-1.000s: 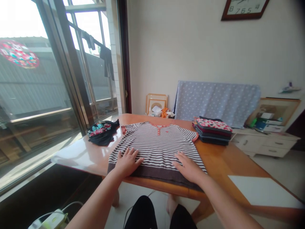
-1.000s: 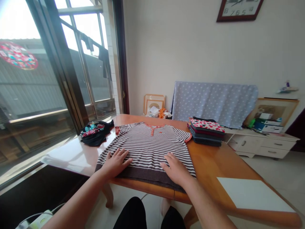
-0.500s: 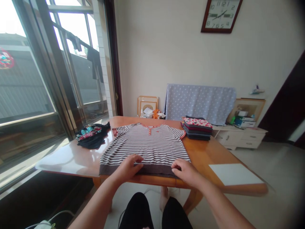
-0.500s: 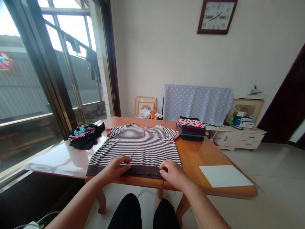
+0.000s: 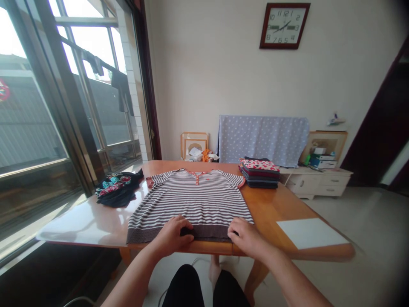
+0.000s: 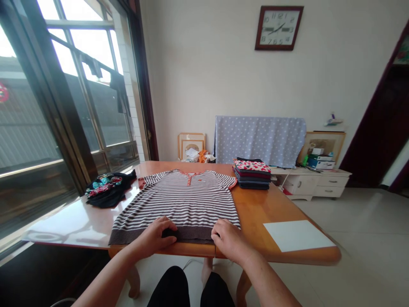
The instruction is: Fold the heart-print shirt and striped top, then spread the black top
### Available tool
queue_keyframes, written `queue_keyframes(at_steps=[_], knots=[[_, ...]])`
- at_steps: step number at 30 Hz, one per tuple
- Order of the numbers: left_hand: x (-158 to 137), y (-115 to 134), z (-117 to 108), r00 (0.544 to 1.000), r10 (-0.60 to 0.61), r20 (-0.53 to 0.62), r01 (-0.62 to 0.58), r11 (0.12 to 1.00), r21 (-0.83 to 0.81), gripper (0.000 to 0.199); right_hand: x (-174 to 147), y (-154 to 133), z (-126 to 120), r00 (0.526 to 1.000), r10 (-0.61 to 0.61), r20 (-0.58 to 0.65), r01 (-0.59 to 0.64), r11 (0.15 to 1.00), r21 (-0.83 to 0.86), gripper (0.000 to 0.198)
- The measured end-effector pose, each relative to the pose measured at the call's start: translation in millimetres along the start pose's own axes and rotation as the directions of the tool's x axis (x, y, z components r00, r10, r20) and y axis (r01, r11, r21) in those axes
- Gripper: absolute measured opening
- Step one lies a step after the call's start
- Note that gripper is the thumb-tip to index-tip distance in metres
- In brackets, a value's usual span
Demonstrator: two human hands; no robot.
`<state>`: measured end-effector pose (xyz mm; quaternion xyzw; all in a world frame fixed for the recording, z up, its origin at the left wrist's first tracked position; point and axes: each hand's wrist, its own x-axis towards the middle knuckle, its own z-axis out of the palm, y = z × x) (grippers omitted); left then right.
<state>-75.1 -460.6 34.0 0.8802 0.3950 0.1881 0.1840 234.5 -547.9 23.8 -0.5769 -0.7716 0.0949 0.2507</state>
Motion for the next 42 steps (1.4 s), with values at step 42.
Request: queue_keyframes(at_steps=[42], knots=[[13.2,-1.5,-3.7,0.999,-0.040,0.008,0.040,0.999,-0.019,0.027,-2.1,-2.6,-15.8,0.992,0.118,0.036,-0.121,0.986,0.110,0.015]])
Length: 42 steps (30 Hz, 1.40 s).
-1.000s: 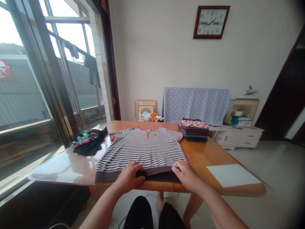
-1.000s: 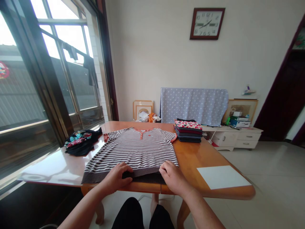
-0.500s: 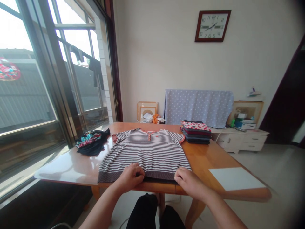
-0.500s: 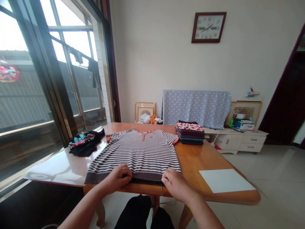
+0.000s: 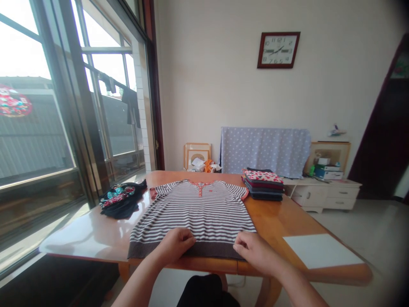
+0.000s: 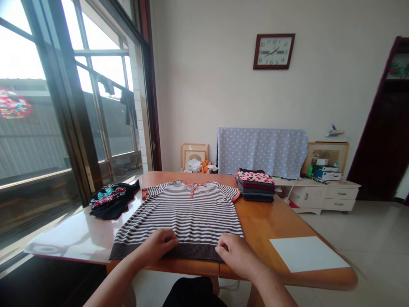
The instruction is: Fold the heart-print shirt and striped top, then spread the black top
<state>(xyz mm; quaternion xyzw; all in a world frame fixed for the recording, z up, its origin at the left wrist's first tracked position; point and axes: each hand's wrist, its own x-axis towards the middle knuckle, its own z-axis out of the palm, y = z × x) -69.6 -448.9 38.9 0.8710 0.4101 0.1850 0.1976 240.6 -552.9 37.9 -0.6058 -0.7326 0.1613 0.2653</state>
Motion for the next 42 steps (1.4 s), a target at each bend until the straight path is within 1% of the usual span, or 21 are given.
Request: queue_keyframes(at_steps=[3,5,8,11,15,18,20,22,24,27,30,32,35,42], knots=[[7.2,-3.9,6.1,0.988,-0.005,-0.153,0.007,1.000,0.011,0.024,4.5,3.0,3.4,0.995,0.077,-0.062,-0.080,0.996,-0.043,0.015],[8.3,-9.3,11.3,0.981,-0.014,-0.194,0.016,1.000,0.010,0.018,5.2,10.6,8.6,0.991,0.107,-0.084,-0.116,0.988,-0.104,0.022],[5.8,-19.0,17.2,0.978,-0.011,-0.207,0.012,1.000,0.003,0.012,3.6,25.6,16.5,0.988,0.116,-0.105,-0.133,0.975,-0.178,0.025],[3.1,-25.4,19.3,0.980,-0.014,-0.201,0.006,0.999,-0.040,0.011,2.0,36.0,20.2,0.989,0.105,-0.102,-0.124,0.973,-0.196,0.026],[3.7,-27.1,18.4,0.981,-0.066,-0.184,0.034,0.985,-0.171,0.017,4.6,36.4,19.1,0.986,0.124,-0.111,-0.144,0.970,-0.194,0.025],[4.8,-29.7,13.5,0.966,-0.086,-0.246,0.033,0.976,-0.214,0.025,10.1,30.9,15.9,0.978,0.150,-0.148,-0.175,0.969,-0.174,0.026],[4.2,-35.2,7.5,0.939,-0.100,-0.330,0.042,0.983,-0.177,0.028,14.8,27.6,14.0,0.972,0.146,-0.186,-0.177,0.971,-0.160,0.027],[1.7,-44.6,1.0,0.903,-0.107,-0.415,0.072,0.993,-0.098,0.028,19.4,26.6,13.5,0.966,0.146,-0.215,-0.183,0.970,-0.161,0.029],[-3.3,-56.9,-4.0,0.880,-0.115,-0.460,0.130,0.992,0.000,0.028,22.8,29.2,15.3,0.959,0.177,-0.222,-0.221,0.957,-0.190,0.032],[-15.0,-75.7,-7.1,0.887,-0.164,-0.431,0.259,0.951,0.170,0.034,23.9,38.2,21.4,0.945,0.258,-0.199,-0.306,0.913,-0.269,0.033],[-27.7,-87.4,-8.1,0.896,-0.228,-0.382,0.356,0.882,0.310,0.041,21.6,45.9,26.6,0.937,0.285,-0.203,-0.339,0.883,-0.325,0.032],[-33.5,-89.8,-9.7,0.901,-0.253,-0.352,0.377,0.857,0.350,0.046,19.7,46.9,27.5,0.936,0.275,-0.220,-0.337,0.881,-0.333,0.032],[-36.3,-88.9,-12.8,0.912,-0.281,-0.300,0.382,0.849,0.365,0.050,17.3,44.1,26.2,0.935,0.273,-0.227,-0.338,0.881,-0.332,0.031],[-31.8,-88.7,-13.3,0.919,-0.292,-0.267,0.381,0.832,0.403,0.054,9.4,44.3,27.6,0.932,0.248,-0.264,-0.327,0.889,-0.319,0.025]])
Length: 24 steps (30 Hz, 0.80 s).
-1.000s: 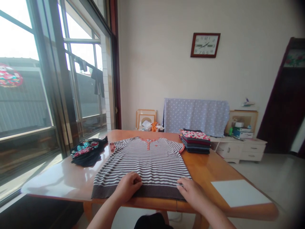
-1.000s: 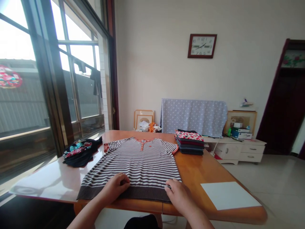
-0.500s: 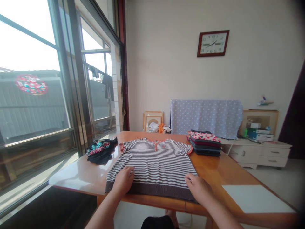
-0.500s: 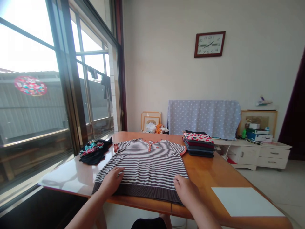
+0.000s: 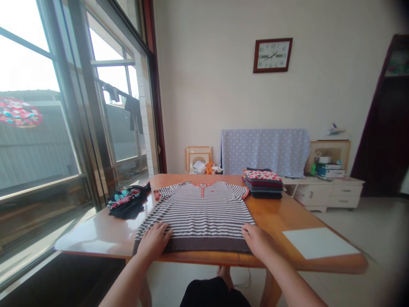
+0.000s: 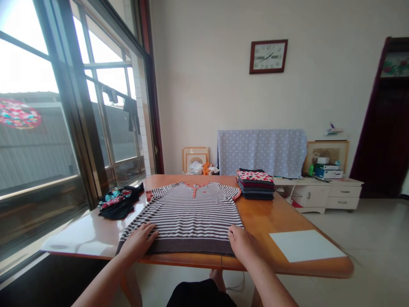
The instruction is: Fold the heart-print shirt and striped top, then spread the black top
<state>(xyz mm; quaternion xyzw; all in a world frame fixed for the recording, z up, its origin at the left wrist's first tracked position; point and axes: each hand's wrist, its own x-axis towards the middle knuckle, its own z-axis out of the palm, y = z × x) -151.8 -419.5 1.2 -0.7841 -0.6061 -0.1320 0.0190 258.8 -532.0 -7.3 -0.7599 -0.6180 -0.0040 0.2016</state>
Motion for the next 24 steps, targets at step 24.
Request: queue_keyframes(at_steps=[24], knots=[[5.8,74.4,7.0,0.995,0.090,0.034,-0.088,0.994,-0.071,0.063,1.5,-46.1,-5.2,0.990,-0.129,0.057,0.127,0.991,0.037,0.059]])
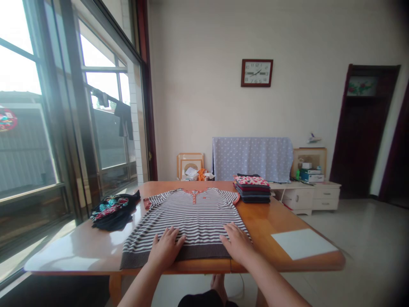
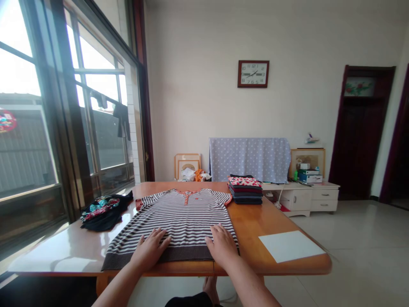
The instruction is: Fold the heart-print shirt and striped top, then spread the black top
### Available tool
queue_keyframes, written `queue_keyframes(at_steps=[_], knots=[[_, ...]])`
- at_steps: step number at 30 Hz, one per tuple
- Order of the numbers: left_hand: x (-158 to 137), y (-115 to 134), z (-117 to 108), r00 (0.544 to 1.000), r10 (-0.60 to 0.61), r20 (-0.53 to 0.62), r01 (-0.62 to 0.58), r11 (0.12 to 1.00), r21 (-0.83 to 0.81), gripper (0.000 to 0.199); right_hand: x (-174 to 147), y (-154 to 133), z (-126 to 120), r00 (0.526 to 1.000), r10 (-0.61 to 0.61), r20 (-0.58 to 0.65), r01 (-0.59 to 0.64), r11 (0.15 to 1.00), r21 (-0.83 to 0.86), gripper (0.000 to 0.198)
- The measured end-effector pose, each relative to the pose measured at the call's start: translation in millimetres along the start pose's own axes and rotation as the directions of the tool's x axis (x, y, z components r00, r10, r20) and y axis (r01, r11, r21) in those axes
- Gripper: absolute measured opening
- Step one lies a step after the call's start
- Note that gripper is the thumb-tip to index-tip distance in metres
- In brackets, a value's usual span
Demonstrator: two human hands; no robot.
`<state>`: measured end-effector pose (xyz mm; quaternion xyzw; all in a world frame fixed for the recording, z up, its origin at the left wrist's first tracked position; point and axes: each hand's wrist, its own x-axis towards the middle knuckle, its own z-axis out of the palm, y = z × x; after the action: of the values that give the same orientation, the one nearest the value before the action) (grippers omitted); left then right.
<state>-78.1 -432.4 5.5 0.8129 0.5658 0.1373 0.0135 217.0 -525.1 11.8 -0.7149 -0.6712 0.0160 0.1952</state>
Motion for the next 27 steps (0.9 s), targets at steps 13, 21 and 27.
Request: queue_keyframes(at_steps=[13,21,27], knots=[[-5.9,-1.0,5.1,0.997,-0.008,0.075,0.008,1.000,0.000,0.079,5.3,24.4,26.7,0.974,0.068,0.215,-0.057,0.997,-0.055,0.081],[-9.5,-1.0,6.4,0.997,-0.002,0.076,0.002,1.000,0.008,0.080,8.4,32.2,36.2,0.978,0.066,0.199,-0.052,0.995,-0.080,0.081],[-10.1,-1.8,6.4,0.996,-0.002,0.094,0.001,1.000,0.012,0.082,11.1,36.0,41.4,0.980,0.056,0.190,-0.040,0.995,-0.088,0.082]])
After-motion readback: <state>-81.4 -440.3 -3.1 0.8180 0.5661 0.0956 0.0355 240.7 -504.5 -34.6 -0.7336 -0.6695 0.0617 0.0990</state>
